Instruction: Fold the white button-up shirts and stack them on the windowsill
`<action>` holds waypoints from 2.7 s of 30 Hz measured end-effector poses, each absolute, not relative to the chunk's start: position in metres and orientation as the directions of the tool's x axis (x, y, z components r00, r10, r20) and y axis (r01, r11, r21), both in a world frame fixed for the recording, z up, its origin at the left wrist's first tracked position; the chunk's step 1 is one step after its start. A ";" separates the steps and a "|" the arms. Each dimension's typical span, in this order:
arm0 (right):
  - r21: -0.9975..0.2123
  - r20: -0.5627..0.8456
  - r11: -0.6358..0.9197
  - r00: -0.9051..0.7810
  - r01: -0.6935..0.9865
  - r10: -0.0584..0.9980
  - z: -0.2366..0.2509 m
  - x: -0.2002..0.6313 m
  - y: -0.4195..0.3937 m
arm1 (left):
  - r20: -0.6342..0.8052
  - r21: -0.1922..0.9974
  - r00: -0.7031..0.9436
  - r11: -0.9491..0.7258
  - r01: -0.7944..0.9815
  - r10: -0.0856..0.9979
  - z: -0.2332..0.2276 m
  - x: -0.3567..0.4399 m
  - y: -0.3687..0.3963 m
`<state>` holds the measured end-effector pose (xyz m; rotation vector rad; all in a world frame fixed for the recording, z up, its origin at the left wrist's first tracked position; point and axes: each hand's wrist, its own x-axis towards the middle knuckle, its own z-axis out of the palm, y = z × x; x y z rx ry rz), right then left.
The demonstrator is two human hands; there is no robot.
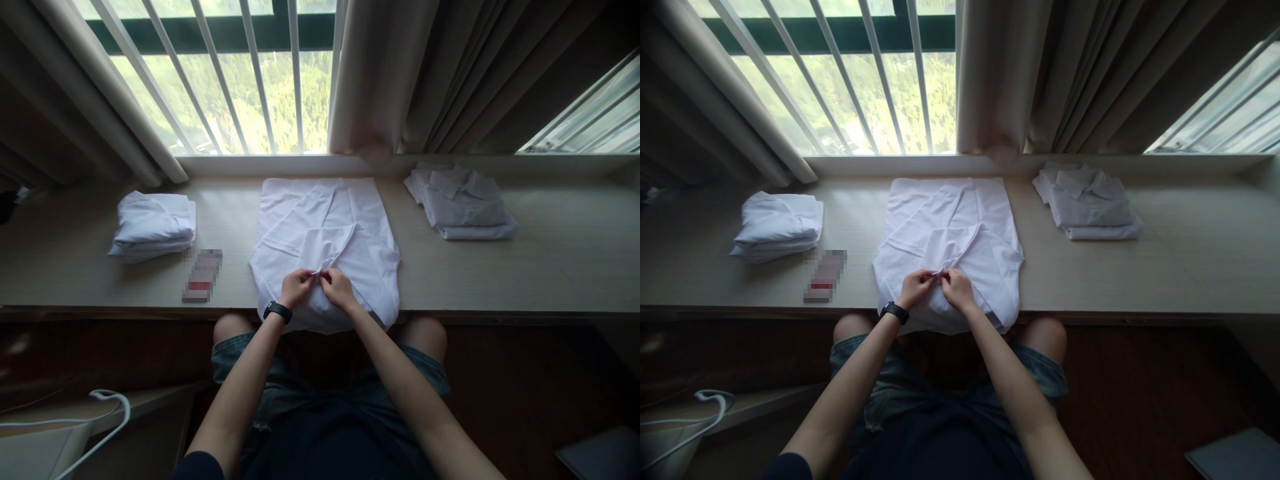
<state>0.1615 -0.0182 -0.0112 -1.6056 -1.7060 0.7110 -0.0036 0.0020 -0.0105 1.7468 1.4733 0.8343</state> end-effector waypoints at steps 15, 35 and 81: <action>-0.825 0.254 0.253 -0.069 0.505 0.965 -0.015 0.171 -0.024 | 0.108 0.751 0.164 -0.189 0.633 0.980 -0.003 0.003 -0.003; -0.807 0.278 0.235 -0.002 0.541 0.960 -0.019 0.167 -0.027 | 0.122 0.768 0.185 -0.211 0.605 0.975 -0.002 0.001 -0.006; -0.540 0.419 0.311 -0.071 0.782 0.905 -0.028 0.156 -0.037 | 0.113 0.743 0.167 -0.195 0.641 0.979 -0.003 0.004 -0.011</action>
